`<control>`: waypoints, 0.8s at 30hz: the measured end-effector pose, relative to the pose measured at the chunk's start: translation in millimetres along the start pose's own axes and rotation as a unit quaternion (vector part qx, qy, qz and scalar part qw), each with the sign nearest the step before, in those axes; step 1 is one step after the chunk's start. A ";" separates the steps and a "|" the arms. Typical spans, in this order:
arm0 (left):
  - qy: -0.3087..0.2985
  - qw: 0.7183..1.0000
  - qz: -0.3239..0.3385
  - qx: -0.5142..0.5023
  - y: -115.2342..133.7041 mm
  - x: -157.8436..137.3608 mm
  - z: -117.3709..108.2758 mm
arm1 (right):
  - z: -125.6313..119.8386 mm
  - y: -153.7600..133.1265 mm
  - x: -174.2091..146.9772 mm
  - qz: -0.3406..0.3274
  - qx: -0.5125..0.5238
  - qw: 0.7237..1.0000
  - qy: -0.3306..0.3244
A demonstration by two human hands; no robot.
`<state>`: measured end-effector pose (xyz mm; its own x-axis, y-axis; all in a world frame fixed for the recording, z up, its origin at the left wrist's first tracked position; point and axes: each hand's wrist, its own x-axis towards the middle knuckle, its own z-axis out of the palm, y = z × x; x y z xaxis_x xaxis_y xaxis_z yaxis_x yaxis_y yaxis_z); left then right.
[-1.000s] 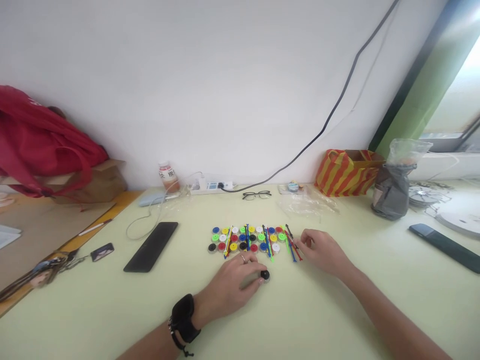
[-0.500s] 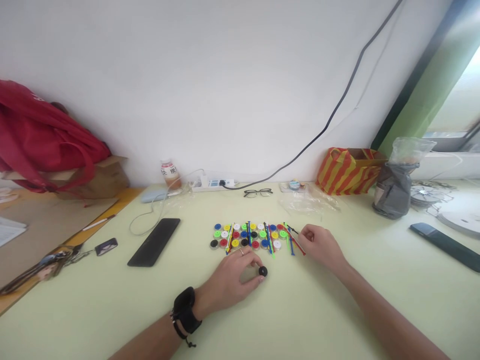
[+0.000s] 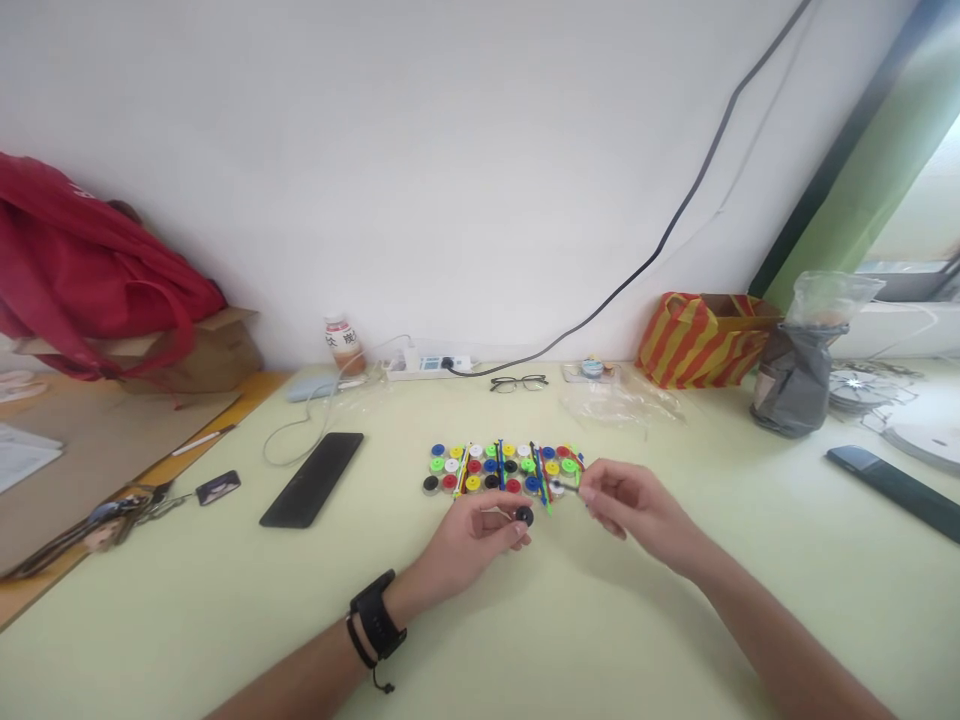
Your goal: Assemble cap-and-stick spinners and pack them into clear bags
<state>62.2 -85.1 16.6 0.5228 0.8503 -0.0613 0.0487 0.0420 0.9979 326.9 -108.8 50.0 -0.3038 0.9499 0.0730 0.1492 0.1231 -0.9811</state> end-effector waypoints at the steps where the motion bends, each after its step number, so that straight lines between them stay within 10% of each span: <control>1: 0.008 1.000 -0.004 -0.013 -1.6 1.3 -0.5 | 7.5 0.3 -0.2 0.002 0.005 1.000 -0.030; 24: 0.019 0.989 0.097 0.114 5.0 -5.9 7.7 | 32.4 15.2 2.1 -0.055 -0.149 0.987 -0.037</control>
<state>65.9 -94.0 21.8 0.5093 0.8497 0.1365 0.1424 -0.2397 0.9604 298.0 -114.3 29.4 -0.4005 0.9035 0.1527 0.3771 0.3144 -0.8712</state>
